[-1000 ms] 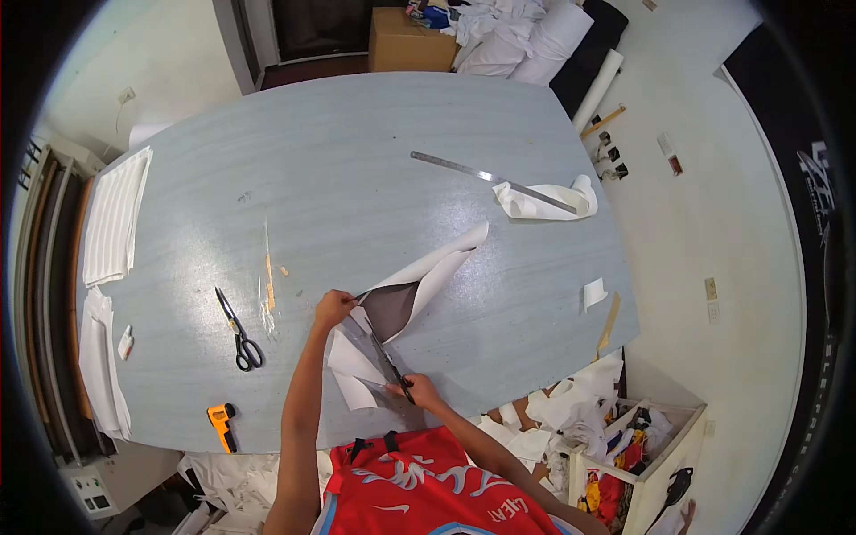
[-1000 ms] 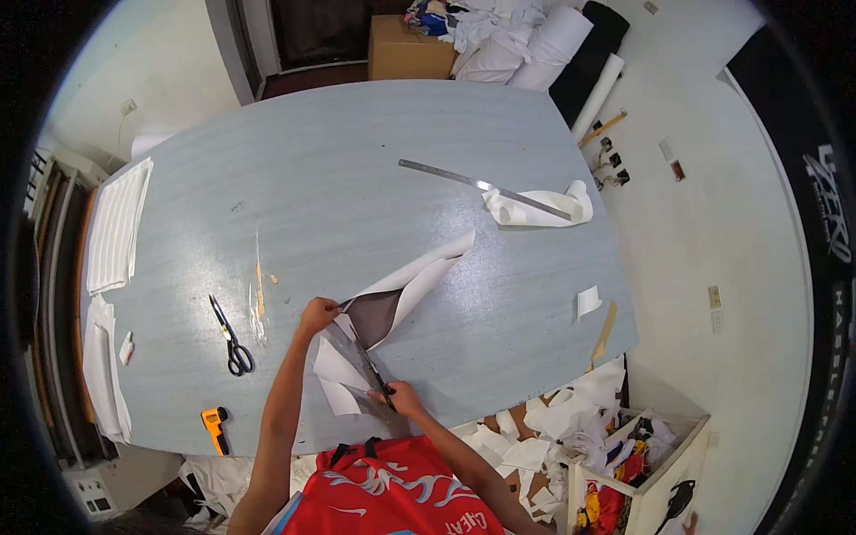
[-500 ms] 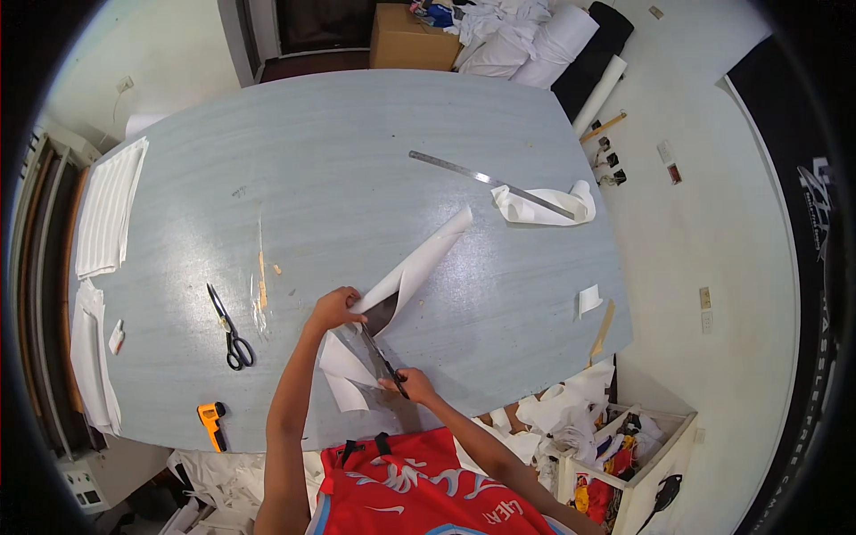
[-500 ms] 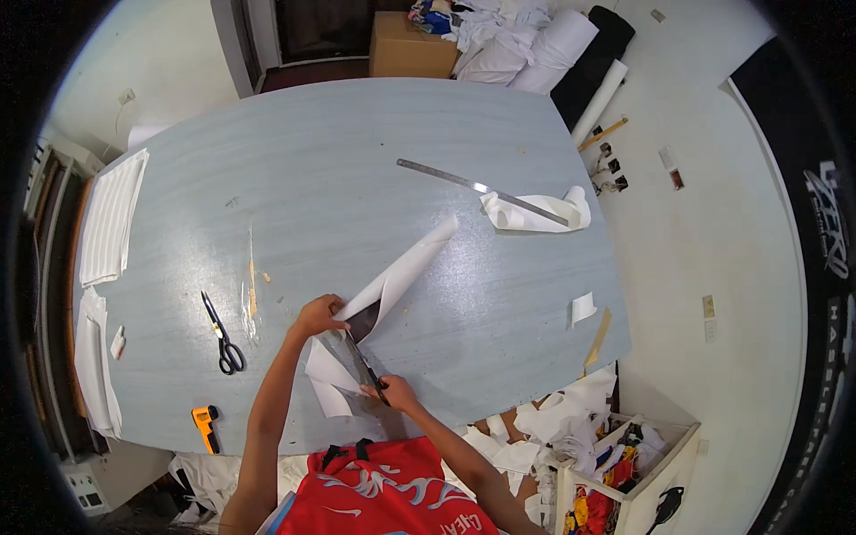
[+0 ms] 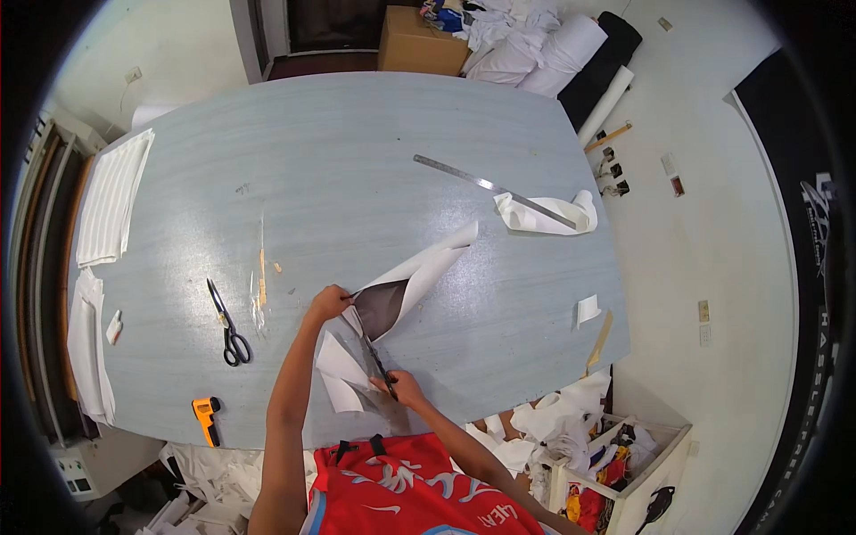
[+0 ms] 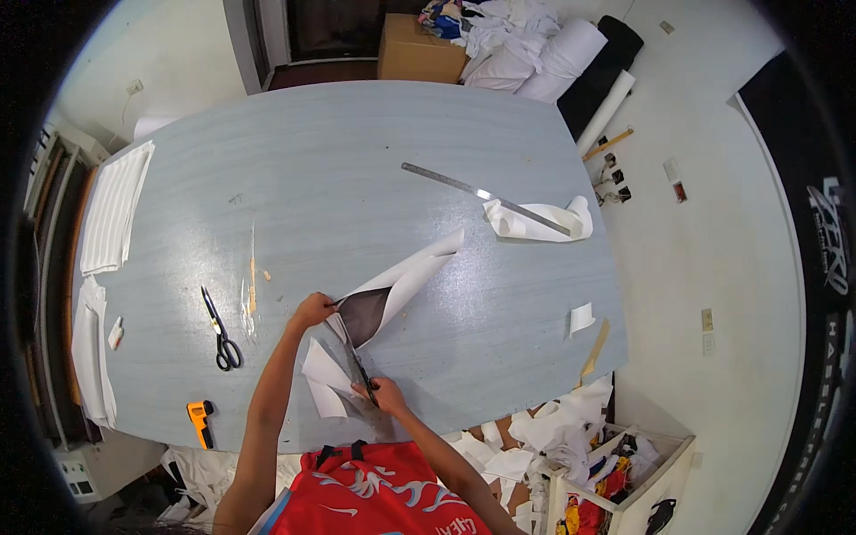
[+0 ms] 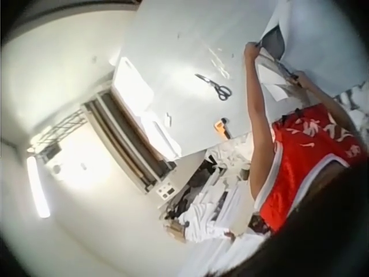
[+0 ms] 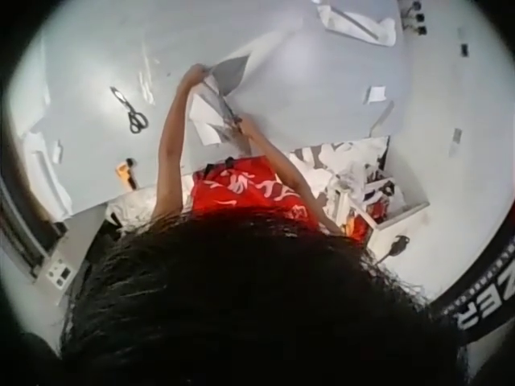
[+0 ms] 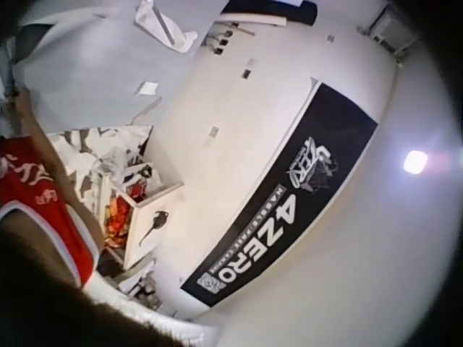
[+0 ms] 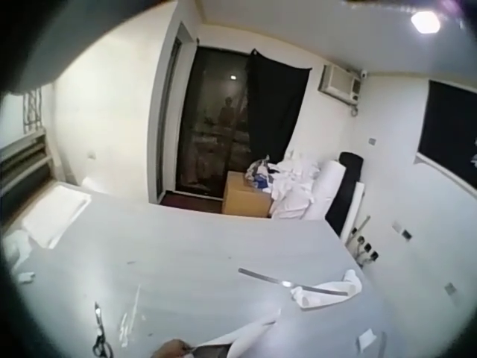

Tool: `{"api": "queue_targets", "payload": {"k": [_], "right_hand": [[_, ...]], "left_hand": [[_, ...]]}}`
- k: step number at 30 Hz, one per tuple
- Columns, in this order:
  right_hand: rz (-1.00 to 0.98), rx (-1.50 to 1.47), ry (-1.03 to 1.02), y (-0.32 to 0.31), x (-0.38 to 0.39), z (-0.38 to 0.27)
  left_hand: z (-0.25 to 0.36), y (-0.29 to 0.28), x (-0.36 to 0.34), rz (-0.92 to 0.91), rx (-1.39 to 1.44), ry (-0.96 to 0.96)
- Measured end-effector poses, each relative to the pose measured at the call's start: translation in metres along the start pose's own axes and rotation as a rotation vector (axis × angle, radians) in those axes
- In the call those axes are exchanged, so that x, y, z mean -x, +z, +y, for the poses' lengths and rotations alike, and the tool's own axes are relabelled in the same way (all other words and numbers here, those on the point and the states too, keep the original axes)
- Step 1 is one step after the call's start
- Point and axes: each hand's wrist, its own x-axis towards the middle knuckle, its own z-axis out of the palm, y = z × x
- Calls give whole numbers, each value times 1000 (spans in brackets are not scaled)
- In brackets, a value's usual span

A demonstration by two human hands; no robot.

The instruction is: Cutting out printed fabric patterns using scissors on a work table.

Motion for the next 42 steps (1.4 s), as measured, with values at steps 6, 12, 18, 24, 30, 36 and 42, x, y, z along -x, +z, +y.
{"api": "queue_targets", "payload": {"k": [6,12,18,24,30,36,42], "right_hand": [[52,78,-78,3,-2,-1],[102,13,-92,-5,7,18],[5,-112,12,-11,67,36],[89,-197,113,4,110,74],[189,-253,161,14,119,81],[255,-296,114,32,107,85],[225,-422,108,33,103,81]], "left_hand": [[-7,-5,1,74,144,-17],[26,9,20,182,44,-154],[12,81,66,330,696,-416],[90,146,83,375,1184,-552],[137,183,88,294,1372,-648],[122,204,85,303,1244,-519],[131,211,98,679,658,-282]]}}
